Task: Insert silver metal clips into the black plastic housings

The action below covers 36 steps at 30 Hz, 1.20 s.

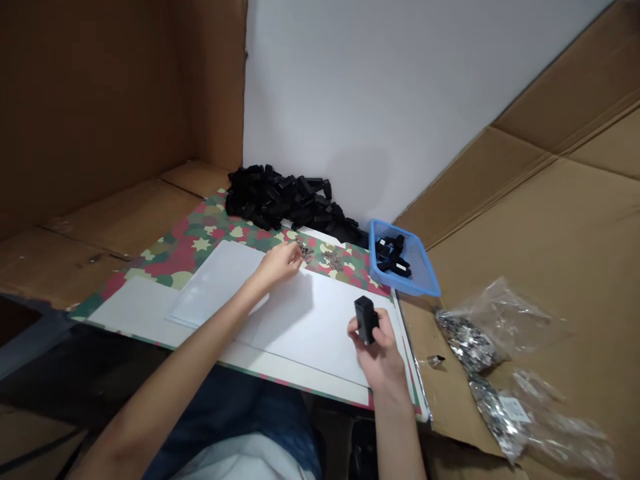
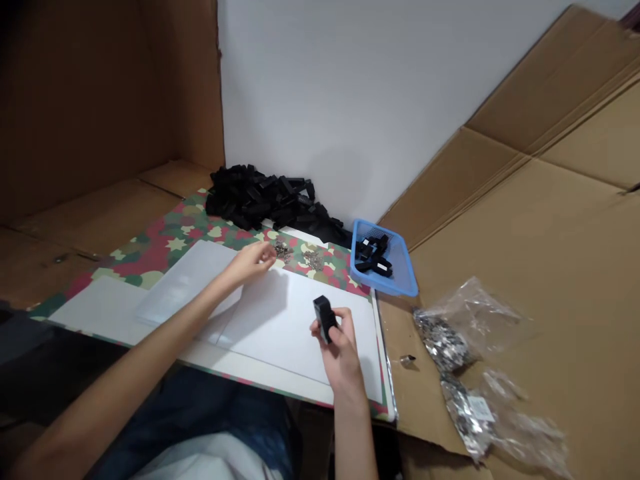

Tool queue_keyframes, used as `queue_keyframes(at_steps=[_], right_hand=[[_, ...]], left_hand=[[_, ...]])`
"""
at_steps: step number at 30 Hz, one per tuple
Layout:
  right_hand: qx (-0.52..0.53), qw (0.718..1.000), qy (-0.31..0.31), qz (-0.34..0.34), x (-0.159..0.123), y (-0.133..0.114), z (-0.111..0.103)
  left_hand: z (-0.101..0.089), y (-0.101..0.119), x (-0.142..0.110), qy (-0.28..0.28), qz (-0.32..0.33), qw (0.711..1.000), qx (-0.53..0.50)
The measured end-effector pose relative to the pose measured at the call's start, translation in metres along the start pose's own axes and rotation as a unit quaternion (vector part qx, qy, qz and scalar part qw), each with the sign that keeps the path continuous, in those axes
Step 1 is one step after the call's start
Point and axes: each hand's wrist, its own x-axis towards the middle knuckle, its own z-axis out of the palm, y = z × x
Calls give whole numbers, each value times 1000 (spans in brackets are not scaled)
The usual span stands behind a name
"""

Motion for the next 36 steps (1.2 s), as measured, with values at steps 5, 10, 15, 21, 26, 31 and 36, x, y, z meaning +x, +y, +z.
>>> queue_keyframes(at_steps=[5, 10, 15, 21, 26, 31, 36], right_hand=[[-14, 1000, -1, 21, -9, 12, 1], [-108, 993, -2, -41, -16, 15, -9], [-348, 908, -8, -232, -20, -1, -14], [-497, 774, -98, -380, -25, -29, 7], [-548, 707, -139, -425, -30, -42, 29], [-565, 680, -161, -439, -35, -48, 43], [-572, 663, -159, -457, -37, -52, 49]], left_hand=[[39, -2, 44, -18, -12, 996, 85], [45, 0, 46, -14, -13, 997, 74], [22, 13, 18, -14, 16, 999, -49], [-10, 29, -68, -70, 67, 966, -241], [-23, 33, -114, -95, 102, 917, -373], [-25, 37, -124, -67, 107, 914, -386], [-19, 38, -123, -80, 93, 909, -398]])
